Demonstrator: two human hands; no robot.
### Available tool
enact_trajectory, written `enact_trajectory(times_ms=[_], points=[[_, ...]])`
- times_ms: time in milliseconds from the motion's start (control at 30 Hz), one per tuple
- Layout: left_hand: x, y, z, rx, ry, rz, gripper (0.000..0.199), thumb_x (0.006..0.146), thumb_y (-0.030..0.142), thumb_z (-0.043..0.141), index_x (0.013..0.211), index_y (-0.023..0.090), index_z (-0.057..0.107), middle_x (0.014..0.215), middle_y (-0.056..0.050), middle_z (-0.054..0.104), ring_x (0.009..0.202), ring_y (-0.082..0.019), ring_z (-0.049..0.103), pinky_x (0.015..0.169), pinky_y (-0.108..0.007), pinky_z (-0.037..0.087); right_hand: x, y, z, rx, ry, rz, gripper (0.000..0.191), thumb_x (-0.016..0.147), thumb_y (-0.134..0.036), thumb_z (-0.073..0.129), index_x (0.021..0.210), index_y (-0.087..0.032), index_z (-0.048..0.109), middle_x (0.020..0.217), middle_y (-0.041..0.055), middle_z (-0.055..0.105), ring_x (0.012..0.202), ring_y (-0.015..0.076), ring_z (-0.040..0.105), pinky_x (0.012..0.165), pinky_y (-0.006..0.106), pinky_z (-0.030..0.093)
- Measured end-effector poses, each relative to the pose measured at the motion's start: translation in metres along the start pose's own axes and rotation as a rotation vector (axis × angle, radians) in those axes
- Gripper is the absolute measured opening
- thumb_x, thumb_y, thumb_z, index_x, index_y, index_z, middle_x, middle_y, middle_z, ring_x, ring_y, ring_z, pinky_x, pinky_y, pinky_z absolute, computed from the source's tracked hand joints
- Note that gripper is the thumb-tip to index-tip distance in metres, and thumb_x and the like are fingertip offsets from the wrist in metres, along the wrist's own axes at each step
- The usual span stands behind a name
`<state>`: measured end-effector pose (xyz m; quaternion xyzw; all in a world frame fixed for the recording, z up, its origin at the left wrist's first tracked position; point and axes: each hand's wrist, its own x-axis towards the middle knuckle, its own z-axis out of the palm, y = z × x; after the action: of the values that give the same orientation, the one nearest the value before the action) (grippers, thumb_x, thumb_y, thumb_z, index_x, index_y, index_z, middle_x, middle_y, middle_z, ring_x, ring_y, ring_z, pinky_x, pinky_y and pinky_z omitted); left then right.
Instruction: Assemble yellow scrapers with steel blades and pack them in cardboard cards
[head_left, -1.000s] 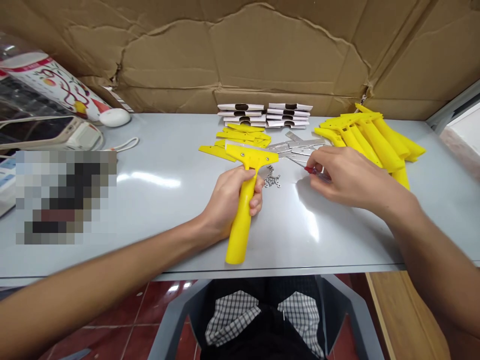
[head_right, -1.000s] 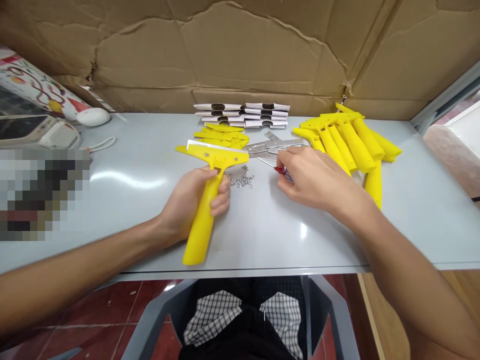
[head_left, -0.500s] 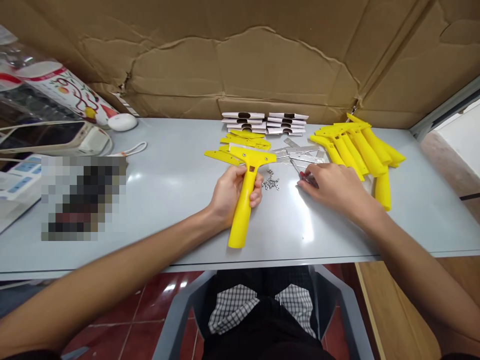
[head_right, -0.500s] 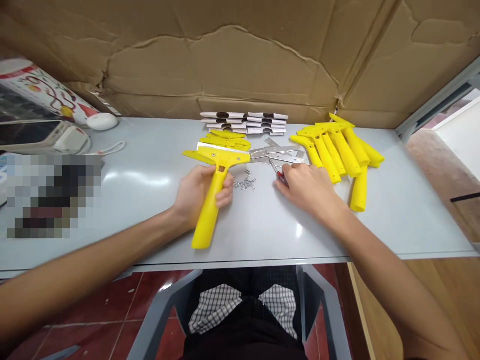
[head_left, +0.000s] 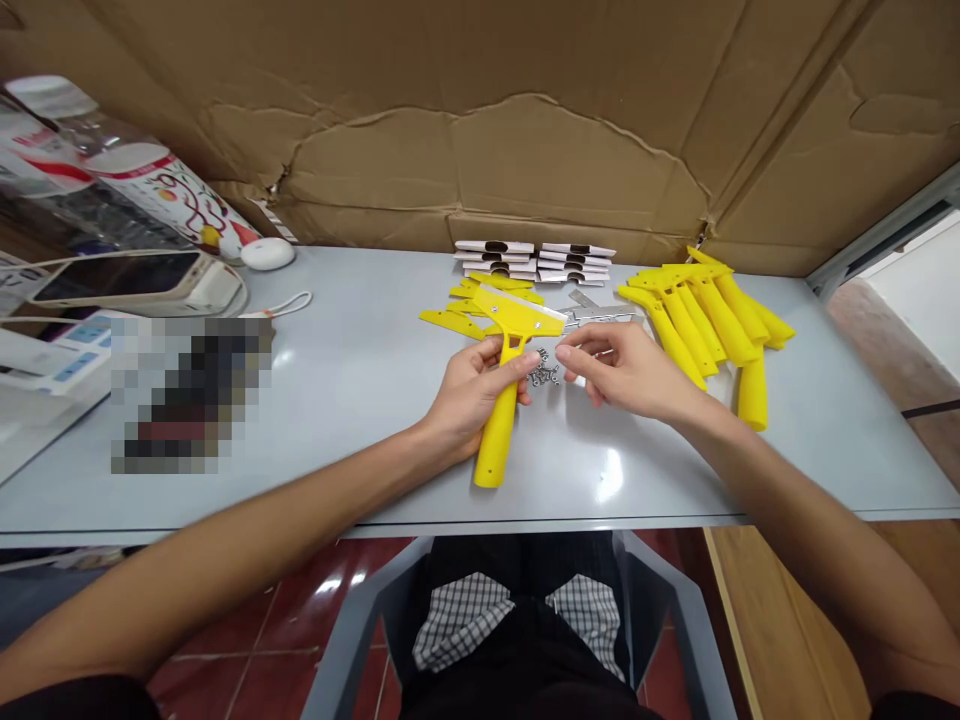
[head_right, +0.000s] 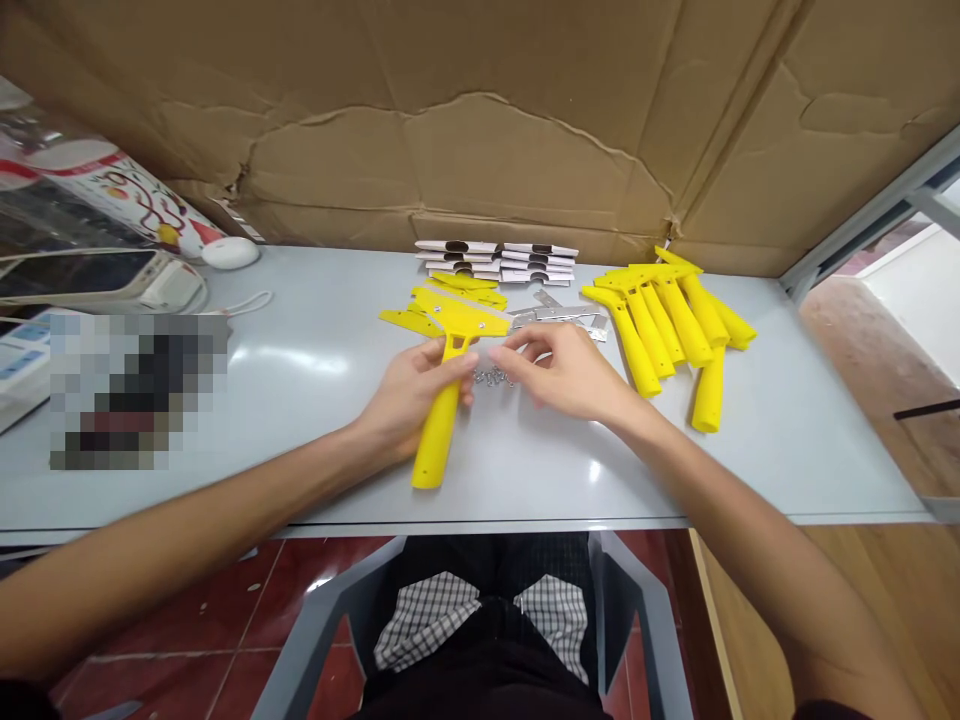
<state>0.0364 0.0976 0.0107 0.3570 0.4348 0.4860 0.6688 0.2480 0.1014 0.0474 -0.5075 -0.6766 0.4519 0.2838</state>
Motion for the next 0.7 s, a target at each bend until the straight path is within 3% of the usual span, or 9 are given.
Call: enact_trajectory(times_ms=[67,200,300,400,567,633,700], points=[[-0.001,-0.001,0.0,0.034,-0.004,0.008,0.042,0.063,0.029,0.106,0.095,0.017,0.081,0.073,0.001,0.066,0.059,-0.012,0.058,0.051,-0.026,0.052,0.007,0.003,0.008,0.123,0.015,0.017,0.049,0.094,-0.071,0.079,0.097,-0.022,0.076,0.089,0.0047,0.078,0.051,0.0128,0.062,0.045,0.031,0.044],[-0.004,-0.003,0.001,0.091,-0.012,-0.015,0.041,0.065,0.034,0.106,0.094,0.019,0.083,0.07,0.001,0.065,0.06,-0.013,0.058,0.051,-0.028,0.051,0.018,0.015,0.011,0.211,0.207,0.048,0.054,0.083,-0.069,0.092,0.085,-0.023,0.063,0.087,0.0047,0.077,0.045,0.0115,0.061,0.036,0.028,0.041],[-0.005,-0.004,0.0,0.151,-0.051,-0.011,0.034,0.071,0.036,0.103,0.091,0.02,0.082,0.069,0.0,0.065,0.058,-0.013,0.059,0.052,-0.029,0.051,0.022,0.021,0.009,0.35,0.175,0.054,0.052,0.079,-0.064,0.097,0.095,-0.022,0.07,0.087,0.0049,0.078,0.046,0.0116,0.062,0.036,0.026,0.042],[-0.004,-0.007,-0.002,0.147,-0.087,-0.027,0.029,0.08,0.039,0.098,0.092,0.019,0.081,0.068,0.0,0.065,0.056,-0.014,0.061,0.051,-0.029,0.052,0.022,0.023,0.007,0.453,0.131,0.025,0.049,0.074,-0.059,0.101,0.091,-0.019,0.077,0.08,0.0035,0.076,0.05,0.0106,0.061,0.039,0.024,0.043],[0.006,-0.005,-0.008,-0.105,-0.251,-0.194,0.035,0.09,0.043,0.087,0.103,0.011,0.083,0.099,-0.014,0.081,0.074,-0.022,0.077,0.066,-0.034,0.066,0.022,0.027,-0.003,0.587,0.186,0.039,0.051,0.067,-0.054,0.105,0.09,-0.018,0.079,0.074,0.0019,0.074,0.053,0.0102,0.06,0.043,0.023,0.046],[0.008,-0.003,-0.009,-0.12,-0.33,-0.227,0.038,0.088,0.041,0.091,0.106,0.009,0.083,0.103,-0.018,0.083,0.08,-0.025,0.08,0.074,-0.037,0.068,0.021,0.028,-0.006,0.6,0.212,0.049,0.052,0.067,-0.052,0.105,0.093,-0.018,0.077,0.076,0.0023,0.074,0.054,0.0109,0.061,0.043,0.023,0.048],[0.008,-0.002,-0.009,-0.121,-0.337,-0.191,0.039,0.084,0.035,0.097,0.11,0.009,0.082,0.101,-0.017,0.083,0.083,-0.025,0.081,0.078,-0.037,0.068,0.019,0.028,-0.006,0.592,0.241,0.07,0.053,0.07,-0.051,0.104,0.101,-0.019,0.075,0.085,0.0039,0.077,0.056,0.0124,0.065,0.042,0.024,0.05]])
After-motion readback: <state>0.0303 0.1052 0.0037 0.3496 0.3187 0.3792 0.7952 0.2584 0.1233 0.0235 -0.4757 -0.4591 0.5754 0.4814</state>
